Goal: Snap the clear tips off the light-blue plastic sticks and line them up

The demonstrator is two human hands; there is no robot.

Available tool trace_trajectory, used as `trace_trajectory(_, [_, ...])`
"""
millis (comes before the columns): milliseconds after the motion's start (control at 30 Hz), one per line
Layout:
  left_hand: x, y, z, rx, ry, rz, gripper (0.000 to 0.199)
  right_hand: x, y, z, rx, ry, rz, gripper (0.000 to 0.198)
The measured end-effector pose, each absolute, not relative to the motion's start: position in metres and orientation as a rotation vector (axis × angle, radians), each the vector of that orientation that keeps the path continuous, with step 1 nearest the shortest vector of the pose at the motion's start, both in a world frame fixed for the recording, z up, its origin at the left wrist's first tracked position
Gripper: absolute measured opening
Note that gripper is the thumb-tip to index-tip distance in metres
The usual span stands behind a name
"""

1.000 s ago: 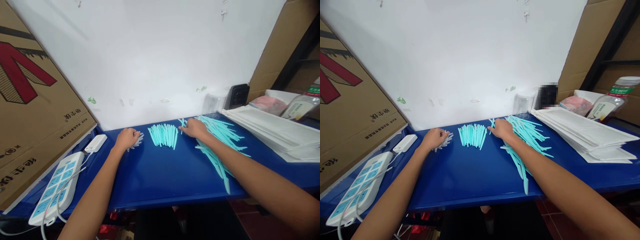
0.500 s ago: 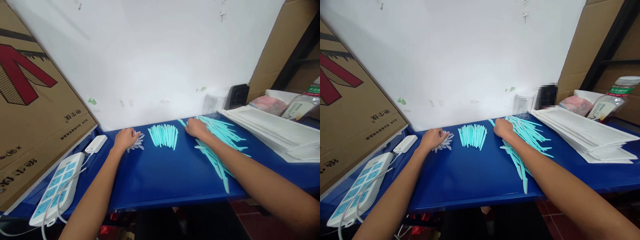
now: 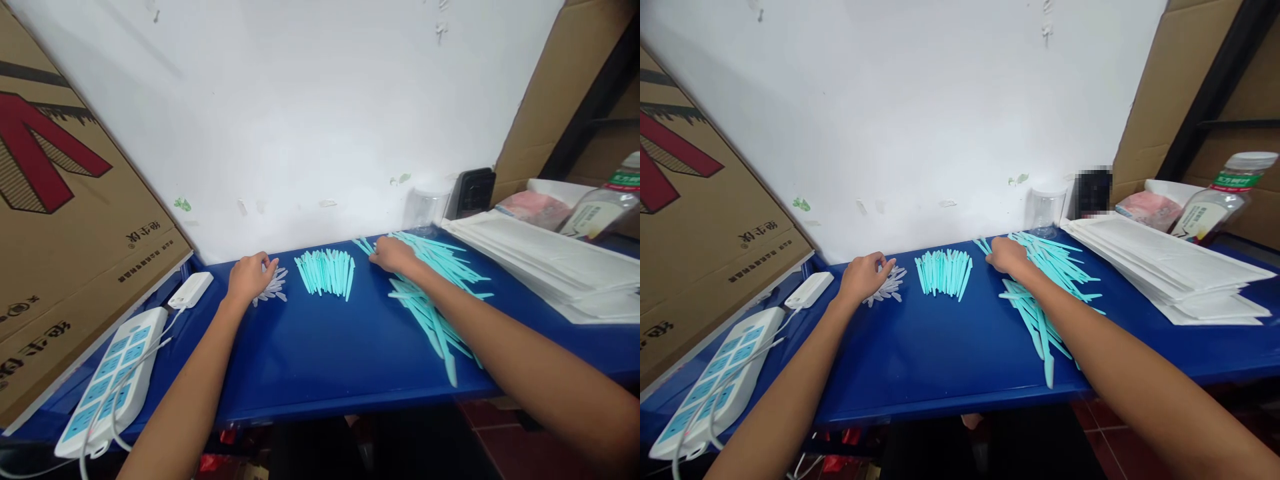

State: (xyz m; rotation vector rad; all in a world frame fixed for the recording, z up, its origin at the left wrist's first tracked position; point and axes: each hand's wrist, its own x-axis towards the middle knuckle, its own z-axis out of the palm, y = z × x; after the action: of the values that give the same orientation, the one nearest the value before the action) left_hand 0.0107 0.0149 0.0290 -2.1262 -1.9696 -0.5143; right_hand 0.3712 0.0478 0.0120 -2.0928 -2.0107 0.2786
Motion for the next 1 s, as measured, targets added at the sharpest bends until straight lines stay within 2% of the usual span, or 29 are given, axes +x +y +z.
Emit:
trace_trajectory(167, [0.025,0.014,0.027,-2.322,-1.895,-0.962,0.039,0.365,0.028,0.031,-1.801,-2.105,0.474,0.041])
trace_trajectory(200, [0.03,0.012,0.025,-2.406,-1.887,-1.113,0.04,0.361,0.022,0.036,-1.676,-2.127,0.588,0.044])
trace_trajectory(267, [0.044,0.008,0.022,-2.633,-1.884,-1.468,0.045,0.353,0.009,0.043,-1.289,-2.053,1.055,0.044])
trace_trajectory(333, [0.059,0.002,0.02,-2.87,-1.866,-1.788,0.051,0.344,-0.001,0.046,-1.029,-1.97,1.392,0.045])
trace_trajectory(433, [0.076,-0.008,0.018,-3.045,-1.814,-2.161,0.047,0.332,-0.01,0.041,-0.848,-1.956,1.622,0.049])
trace_trajectory(500, [0.081,-0.011,0.017,-3.085,-1.835,-2.261,0.045,0.328,-0.012,0.037,-0.816,-1.968,1.686,0.051])
trace_trajectory(633, [0.081,-0.011,0.014,-3.111,-1.878,-2.227,0.045,0.324,-0.014,0.032,-0.841,-1.956,1.698,0.049])
trace_trajectory(767, [0.077,-0.008,0.012,-3.075,-1.892,-2.232,0.045,0.323,-0.016,0.033,-0.868,-1.925,1.592,0.042])
trace_trajectory(1000, [0.077,-0.008,0.013,-2.953,-1.946,-2.286,0.046,0.315,-0.019,0.031,-0.916,-1.959,1.447,0.048])
